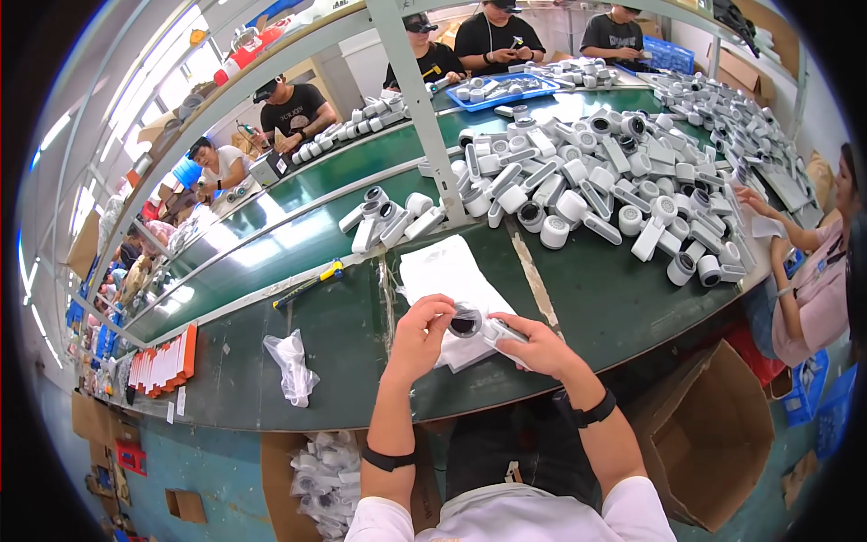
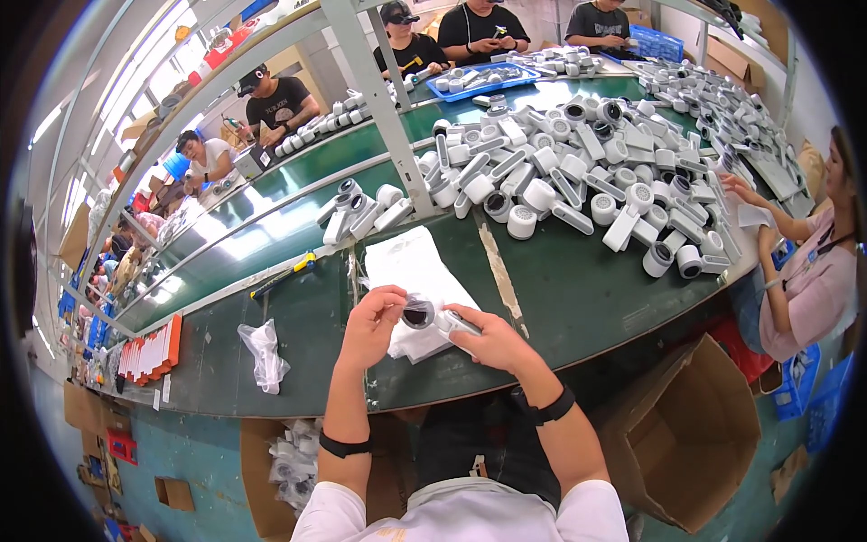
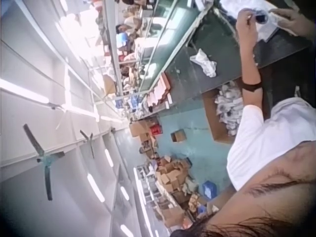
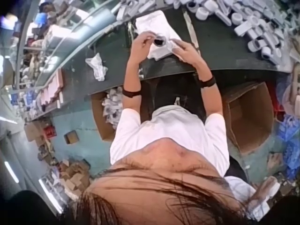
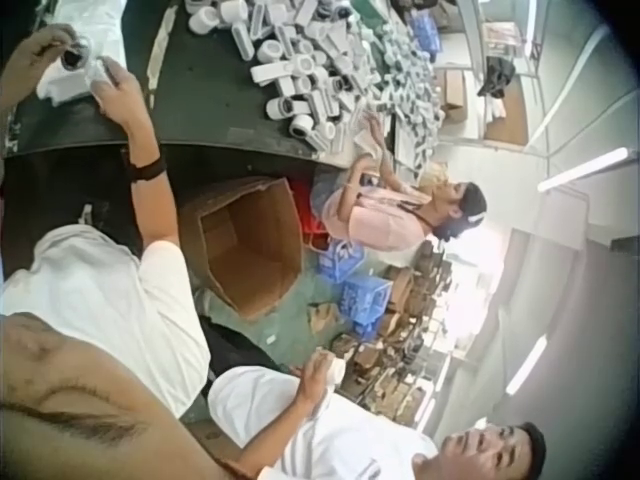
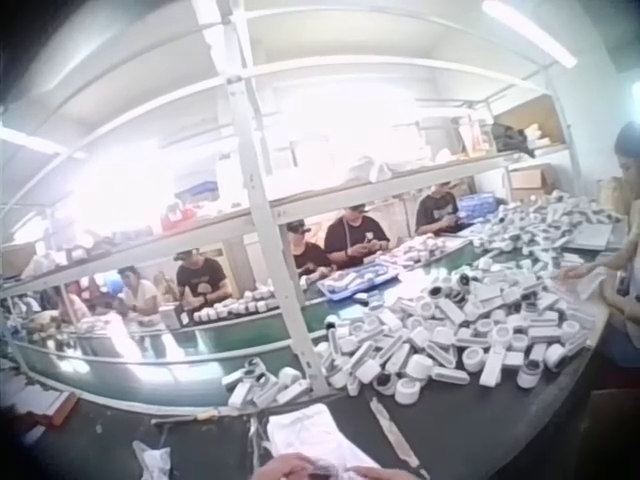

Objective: The person picks up a handheld fan, slides it into a plastic bag, and places the bagged fan onto the table. This process is repeated for several fans before the person moves the bagged fans into a cardboard box.

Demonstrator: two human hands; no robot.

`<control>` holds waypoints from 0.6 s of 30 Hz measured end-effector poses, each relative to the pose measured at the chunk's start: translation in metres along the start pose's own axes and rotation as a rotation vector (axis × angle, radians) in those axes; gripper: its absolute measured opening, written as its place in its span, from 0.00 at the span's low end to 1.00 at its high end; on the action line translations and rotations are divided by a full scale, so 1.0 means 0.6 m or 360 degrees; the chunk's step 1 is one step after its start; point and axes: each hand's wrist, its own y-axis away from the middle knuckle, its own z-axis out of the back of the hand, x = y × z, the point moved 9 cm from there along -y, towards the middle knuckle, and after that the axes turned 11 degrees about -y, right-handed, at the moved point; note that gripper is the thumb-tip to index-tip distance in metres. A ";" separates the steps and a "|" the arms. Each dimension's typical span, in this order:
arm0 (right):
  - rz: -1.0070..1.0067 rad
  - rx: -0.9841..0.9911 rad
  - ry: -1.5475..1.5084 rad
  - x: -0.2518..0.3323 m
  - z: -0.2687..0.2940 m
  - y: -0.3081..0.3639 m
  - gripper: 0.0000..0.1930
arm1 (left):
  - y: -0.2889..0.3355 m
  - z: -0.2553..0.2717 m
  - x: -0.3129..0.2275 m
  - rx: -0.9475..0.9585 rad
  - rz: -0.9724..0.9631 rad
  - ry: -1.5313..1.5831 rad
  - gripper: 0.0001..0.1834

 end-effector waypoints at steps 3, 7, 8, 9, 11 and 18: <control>0.0017 -0.0110 -0.0217 -0.003 -0.005 0.005 0.25 | 0.006 0.009 -0.026 -0.0267 -0.0151 -0.0612 0.05; 0.0128 -0.0244 -0.0412 -0.001 -0.006 0.006 0.25 | 0.012 0.004 -0.026 -0.0330 -0.0264 -0.0629 0.06; 0.0154 -0.0292 -0.0469 0.001 -0.004 0.007 0.25 | 0.013 0.003 -0.027 -0.0345 -0.0254 -0.0620 0.06; 0.0154 -0.0294 -0.0470 0.000 -0.005 0.006 0.25 | 0.013 0.001 -0.029 -0.0360 -0.0244 -0.0611 0.06; 0.0148 -0.0367 -0.0473 -0.005 -0.003 0.005 0.26 | 0.016 -0.006 -0.033 -0.0360 -0.0224 -0.0568 0.04; 0.0129 -0.0381 -0.0279 0.001 -0.007 0.009 0.36 | 0.025 -0.007 -0.079 -0.0424 -0.0424 -0.0822 0.04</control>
